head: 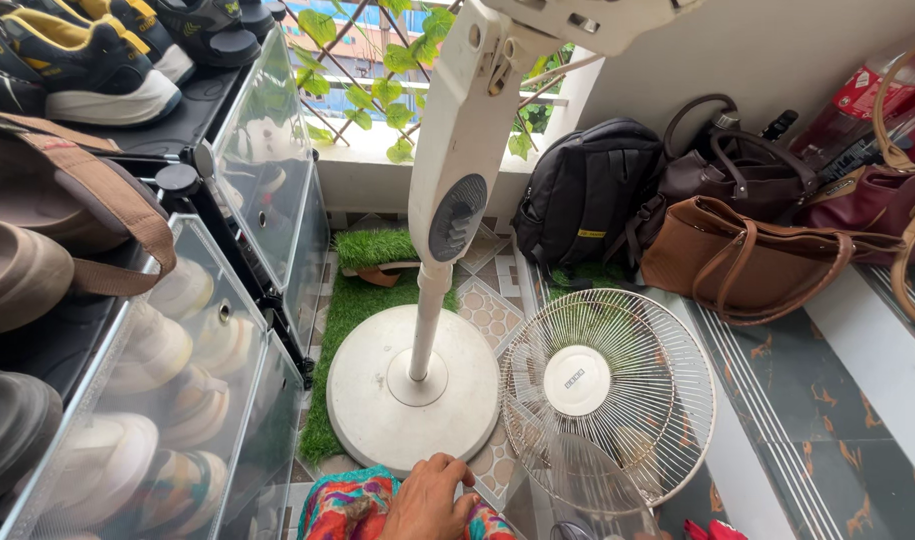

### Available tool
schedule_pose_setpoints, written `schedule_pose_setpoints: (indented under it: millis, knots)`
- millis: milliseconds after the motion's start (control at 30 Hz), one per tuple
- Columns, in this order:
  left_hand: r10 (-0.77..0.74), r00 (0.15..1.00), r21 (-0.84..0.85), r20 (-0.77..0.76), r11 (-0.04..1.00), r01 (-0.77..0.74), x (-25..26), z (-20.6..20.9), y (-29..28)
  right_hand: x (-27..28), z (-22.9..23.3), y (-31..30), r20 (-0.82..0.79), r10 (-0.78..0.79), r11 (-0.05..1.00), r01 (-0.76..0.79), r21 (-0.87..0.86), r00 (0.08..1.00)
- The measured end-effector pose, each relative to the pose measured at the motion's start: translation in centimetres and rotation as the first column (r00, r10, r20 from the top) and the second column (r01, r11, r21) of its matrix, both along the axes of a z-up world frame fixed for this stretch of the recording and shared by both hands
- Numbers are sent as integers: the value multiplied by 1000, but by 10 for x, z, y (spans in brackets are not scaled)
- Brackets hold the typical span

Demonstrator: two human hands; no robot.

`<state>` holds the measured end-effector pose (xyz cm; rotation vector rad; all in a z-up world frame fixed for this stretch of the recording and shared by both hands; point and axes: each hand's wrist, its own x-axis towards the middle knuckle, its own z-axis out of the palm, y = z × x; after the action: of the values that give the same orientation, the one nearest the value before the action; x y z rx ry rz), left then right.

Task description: The person disassembles a standing fan by removing the front grille, unscrewing the blade nut, detaching the fan blades, and removing the rear grille. They then use a brush to clean the fan motor housing.

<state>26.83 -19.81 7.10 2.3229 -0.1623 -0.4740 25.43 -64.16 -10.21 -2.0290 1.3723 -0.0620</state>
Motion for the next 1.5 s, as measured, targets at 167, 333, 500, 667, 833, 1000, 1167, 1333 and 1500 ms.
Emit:
schedule_pose_setpoints:
  millis: [167, 333, 500, 667, 833, 1000, 1167, 1333, 1500]
  knots:
    - [-10, 990, -19, 138, 1000, 12, -3, 0, -2, 9, -24, 2, 102, -34, 999, 33, 13, 994]
    - [-4, 990, -14, 139, 1000, 6, -8, -10, 0, -16, 0, 21, 315, -117, 992, 97, 77, 942]
    - [-22, 984, 21, 178, 1000, 19, -7, -27, 4, -10, 44, 53, 648, -240, 965, 104, 242, 723]
    - [19, 985, 60, 172, 998, -29, -4, -37, 13, -7, 95, 78, 835, -270, 937, -67, 342, 479]
    - [69, 990, 72, 124, 994, -79, -1, -34, 21, -4, 165, 99, 841, -112, 924, -255, 284, 529]
    - [219, 957, -119, 192, 973, -199, 0, -23, 32, 3, 229, 137, 867, -259, 776, -443, 450, 427]
    - [420, 812, -443, 405, 867, -228, 26, 28, 35, 50, 228, 222, 730, -531, 312, -701, 641, 430]
    - [361, 608, -415, 708, 908, -56, 100, 144, 56, 64, 202, 287, 677, -496, 328, -605, 725, 543]
    - [374, 429, -386, 822, 920, -62, 177, 251, 60, 93, 204, 288, 791, -317, 423, -668, 612, 524]
